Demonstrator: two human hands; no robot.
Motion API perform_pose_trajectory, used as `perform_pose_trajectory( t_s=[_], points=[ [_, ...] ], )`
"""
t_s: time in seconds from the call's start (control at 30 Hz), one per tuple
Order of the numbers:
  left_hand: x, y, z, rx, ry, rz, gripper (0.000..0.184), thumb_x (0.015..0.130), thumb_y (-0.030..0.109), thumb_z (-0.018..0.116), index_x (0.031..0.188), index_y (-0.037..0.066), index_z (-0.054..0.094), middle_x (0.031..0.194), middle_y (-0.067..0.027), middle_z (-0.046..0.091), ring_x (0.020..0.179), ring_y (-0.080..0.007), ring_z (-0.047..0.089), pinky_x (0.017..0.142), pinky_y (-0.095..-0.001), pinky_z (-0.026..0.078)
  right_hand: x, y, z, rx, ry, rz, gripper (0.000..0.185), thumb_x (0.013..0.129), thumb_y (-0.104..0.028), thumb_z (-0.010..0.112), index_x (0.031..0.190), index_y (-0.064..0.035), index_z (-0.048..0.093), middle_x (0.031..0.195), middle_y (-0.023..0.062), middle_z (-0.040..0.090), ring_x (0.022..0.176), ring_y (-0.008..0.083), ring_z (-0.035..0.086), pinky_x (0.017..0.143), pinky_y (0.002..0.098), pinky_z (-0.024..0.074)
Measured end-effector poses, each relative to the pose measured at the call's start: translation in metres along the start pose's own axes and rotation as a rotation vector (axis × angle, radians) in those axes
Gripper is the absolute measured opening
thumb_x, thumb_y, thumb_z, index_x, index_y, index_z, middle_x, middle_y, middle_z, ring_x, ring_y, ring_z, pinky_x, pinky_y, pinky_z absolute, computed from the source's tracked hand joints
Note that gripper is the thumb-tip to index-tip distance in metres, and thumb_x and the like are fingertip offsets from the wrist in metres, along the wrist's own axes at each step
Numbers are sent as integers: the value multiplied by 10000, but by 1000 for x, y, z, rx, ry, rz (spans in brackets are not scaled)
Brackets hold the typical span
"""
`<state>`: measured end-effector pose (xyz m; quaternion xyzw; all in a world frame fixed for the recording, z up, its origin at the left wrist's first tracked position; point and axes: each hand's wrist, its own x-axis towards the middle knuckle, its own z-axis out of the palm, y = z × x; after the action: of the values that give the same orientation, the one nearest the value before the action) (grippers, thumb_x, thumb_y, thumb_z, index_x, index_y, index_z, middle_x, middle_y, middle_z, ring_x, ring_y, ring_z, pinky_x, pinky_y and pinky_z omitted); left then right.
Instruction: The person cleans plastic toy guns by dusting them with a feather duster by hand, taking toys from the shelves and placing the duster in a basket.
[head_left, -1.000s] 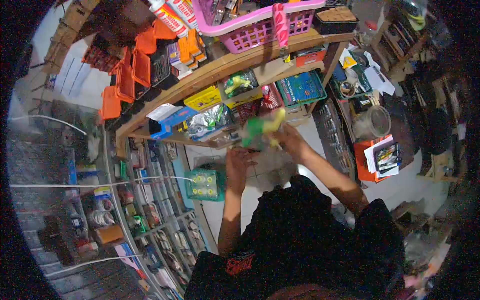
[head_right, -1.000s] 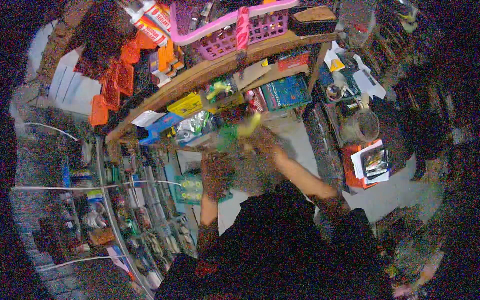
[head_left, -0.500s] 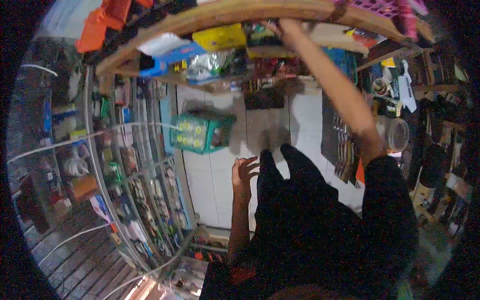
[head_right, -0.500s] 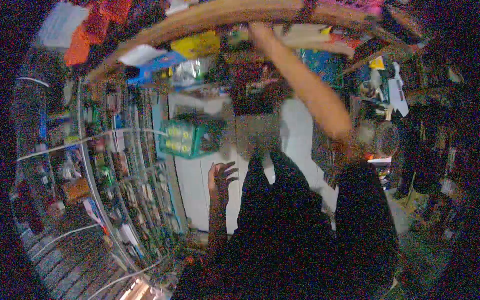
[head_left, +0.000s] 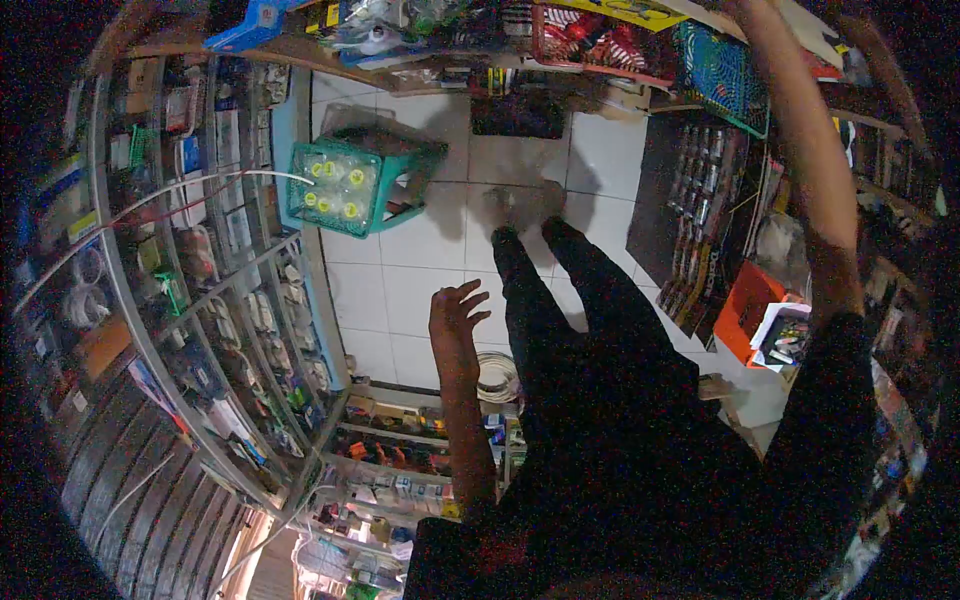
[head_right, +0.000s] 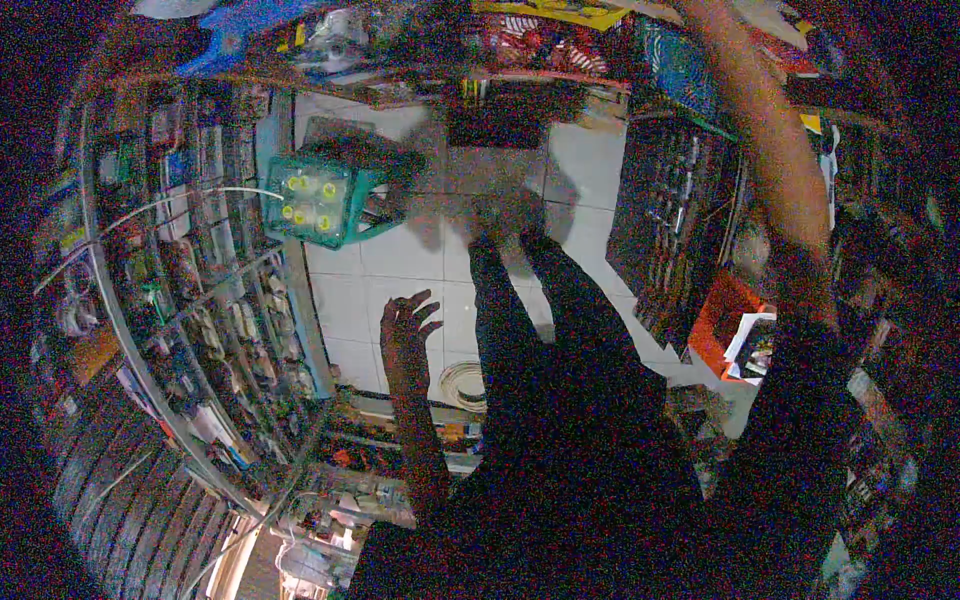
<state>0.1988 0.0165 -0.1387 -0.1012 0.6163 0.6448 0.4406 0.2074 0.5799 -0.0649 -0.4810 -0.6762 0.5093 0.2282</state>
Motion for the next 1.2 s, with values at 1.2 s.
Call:
perform_pose_trajectory(
  t_s=[1.2],
  points=[
    [8,-33,-25,38,108,-149,362,949,412,434,1048,68,482,1159,-199,574,1012,-286,586,811,-388,467,-16,173,69,-599,-85,-428,440,827,-331,658,1141,-36,565,1170,122,584,1047,261,550,921,375,421]
  ],
)
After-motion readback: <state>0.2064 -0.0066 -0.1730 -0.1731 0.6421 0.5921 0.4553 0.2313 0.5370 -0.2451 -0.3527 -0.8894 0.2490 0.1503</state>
